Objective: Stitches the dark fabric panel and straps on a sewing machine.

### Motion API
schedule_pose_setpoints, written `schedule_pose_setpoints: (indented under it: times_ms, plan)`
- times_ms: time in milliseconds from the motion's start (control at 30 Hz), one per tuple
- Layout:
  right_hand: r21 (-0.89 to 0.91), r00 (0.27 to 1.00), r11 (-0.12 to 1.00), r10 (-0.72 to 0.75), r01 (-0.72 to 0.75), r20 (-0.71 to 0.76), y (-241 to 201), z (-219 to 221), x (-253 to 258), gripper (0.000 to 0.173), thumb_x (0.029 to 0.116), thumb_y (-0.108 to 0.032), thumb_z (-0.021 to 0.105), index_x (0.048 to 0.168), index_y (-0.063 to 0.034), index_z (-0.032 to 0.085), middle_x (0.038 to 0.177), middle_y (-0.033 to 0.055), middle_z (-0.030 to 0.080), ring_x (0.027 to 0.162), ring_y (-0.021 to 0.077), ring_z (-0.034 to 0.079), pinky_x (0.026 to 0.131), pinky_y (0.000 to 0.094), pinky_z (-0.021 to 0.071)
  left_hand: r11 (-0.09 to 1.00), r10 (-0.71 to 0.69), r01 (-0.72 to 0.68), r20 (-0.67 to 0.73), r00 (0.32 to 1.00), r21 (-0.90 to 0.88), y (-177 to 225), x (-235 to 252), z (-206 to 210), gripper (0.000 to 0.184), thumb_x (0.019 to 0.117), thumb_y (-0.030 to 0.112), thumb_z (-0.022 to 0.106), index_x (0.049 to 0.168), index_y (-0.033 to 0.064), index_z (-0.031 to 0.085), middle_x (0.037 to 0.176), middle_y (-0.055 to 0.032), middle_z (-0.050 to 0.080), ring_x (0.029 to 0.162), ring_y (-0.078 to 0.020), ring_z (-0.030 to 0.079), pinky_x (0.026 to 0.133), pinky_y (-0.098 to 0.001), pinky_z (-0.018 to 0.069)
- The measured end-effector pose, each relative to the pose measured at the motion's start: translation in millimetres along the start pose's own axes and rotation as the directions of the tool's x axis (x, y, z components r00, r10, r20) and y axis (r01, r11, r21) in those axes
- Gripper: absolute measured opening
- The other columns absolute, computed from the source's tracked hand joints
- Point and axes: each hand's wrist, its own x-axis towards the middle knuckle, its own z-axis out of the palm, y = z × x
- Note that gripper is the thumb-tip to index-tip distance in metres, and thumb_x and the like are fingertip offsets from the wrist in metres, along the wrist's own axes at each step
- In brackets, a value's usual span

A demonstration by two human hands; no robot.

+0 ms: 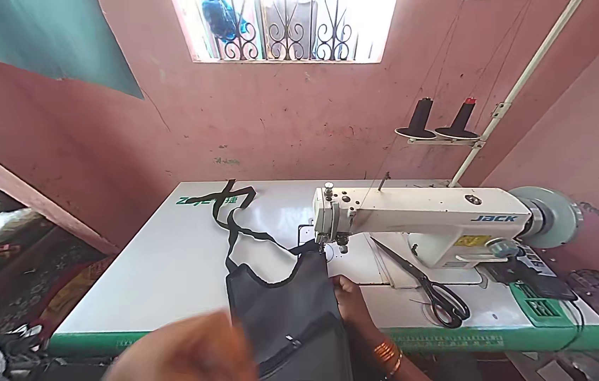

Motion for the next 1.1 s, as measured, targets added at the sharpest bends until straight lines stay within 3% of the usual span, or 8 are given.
schedule_pose_setpoints:
  times_ms: [67,133,233,333,500,600,800,1100]
  plan:
    - [0.130,0.997,0.991,-0.002,0.012,-0.078,2.9,4.6,-15.6,0.017,0.1029,-0.006,0.054,0.091,-0.0010,0.066,0.074,-0.0017,0.060,0.068,0.0019,0.056,0.067,0.0195,0.0469,0.946,-0.092,0.153,-0.215,0.972,0.284,-84.8,78.5,0.7,0.025,0.1009,0.023,0.063,0.108,0.0042,0.077,0.102,-0.0087,0.075,0.090,-0.0153,0.071,0.083,-0.0325,0.0588]
    - [0.005,0.988,0.996,-0.085,0.087,-0.129,12.3,6.1,-27.2,0.016,0.1021,-0.009,0.057,0.093,-0.0002,0.068,0.075,-0.0001,0.061,0.069,0.0022,0.057,0.068,0.0199,0.0474,0.788,-0.236,0.380,-0.332,0.913,0.485,-151.3,130.3,17.5,0.032,0.0995,0.023,0.066,0.124,0.0040,0.074,0.128,-0.0190,0.067,0.121,-0.0331,0.062,0.108,-0.0479,0.0461]
    - [-0.264,0.950,0.935,-0.280,0.237,-0.141,24.2,1.4,-36.9,0.023,0.0990,-0.011,0.059,0.110,0.0040,0.072,0.082,0.0093,0.073,0.071,0.0108,0.069,0.069,0.0284,0.0561,0.693,-0.069,0.427,-0.536,0.841,0.581,-198.0,148.1,47.3,0.031,0.0976,0.029,0.065,0.119,0.0108,0.077,0.125,-0.0174,0.068,0.117,-0.0380,0.061,0.100,-0.0517,0.0496]
    - [-0.498,0.910,0.797,-0.413,0.341,-0.037,24.1,-4.1,-50.5,0.033,0.0976,-0.004,0.056,0.124,0.0117,0.067,0.087,0.0206,0.076,0.073,0.0275,0.075,0.070,0.0408,0.0610,0.613,0.077,0.438,-0.601,0.795,0.658,-203.6,144.1,63.3,0.031,0.0969,0.031,0.065,0.116,0.0111,0.078,0.118,-0.0136,0.072,0.109,-0.0377,0.066,0.090,-0.0531,0.0548]
    - [-0.750,0.858,0.513,-0.494,0.417,0.140,26.6,-6.3,-59.8,0.035,0.0837,0.002,0.055,0.113,0.0121,0.072,0.067,0.0175,0.069,0.057,0.0316,0.070,0.054,0.0448,0.0583,0.579,0.146,0.305,-0.463,0.874,0.757,-204.9,141.5,61.1,0.029,0.1005,0.020,0.056,0.121,0.0160,0.075,0.141,-0.0093,0.064,0.127,-0.0372,0.059,0.090,-0.0545,0.0533]
    - [-0.712,0.864,0.567,-0.491,0.415,0.112,25.4,-4.1,-60.1,0.031,0.0859,0.001,0.054,0.109,0.0109,0.073,0.070,0.0181,0.070,0.061,0.0314,0.072,0.057,0.0449,0.0590,0.554,0.198,0.208,-0.370,0.908,0.806,-207.6,138.8,54.1,0.032,0.1009,0.019,0.048,0.112,0.0126,0.078,0.127,-0.0027,0.073,0.119,-0.0290,0.066,0.088,-0.0485,0.0540]
    - [-0.494,0.976,0.842,-0.173,0.214,0.129,4.4,-1.5,-60.5,0.035,0.0982,-0.009,0.060,0.125,0.0134,0.066,0.112,0.0274,0.073,0.102,0.0378,0.074,0.093,0.0484,0.0566,0.610,0.252,0.128,-0.345,0.904,0.782,-215.3,134.3,39.1,0.042,0.0978,0.049,0.060,0.106,0.0137,0.080,0.119,-0.0027,0.077,0.117,-0.0267,0.068,0.091,-0.0467,0.0545]
    - [-0.626,0.956,0.730,-0.280,0.274,0.092,1.1,11.6,-5.7,0.019,0.0951,-0.002,0.056,0.100,0.0066,0.072,0.076,0.0172,0.070,0.072,0.0304,0.072,0.068,0.0457,0.0574,0.666,0.271,0.141,-0.414,0.869,0.732,-235.9,160.0,-3.4,0.035,0.0945,0.039,0.070,0.080,0.0065,0.073,0.099,-0.0089,0.075,0.105,-0.0263,0.070,0.091,-0.0416,0.0562]
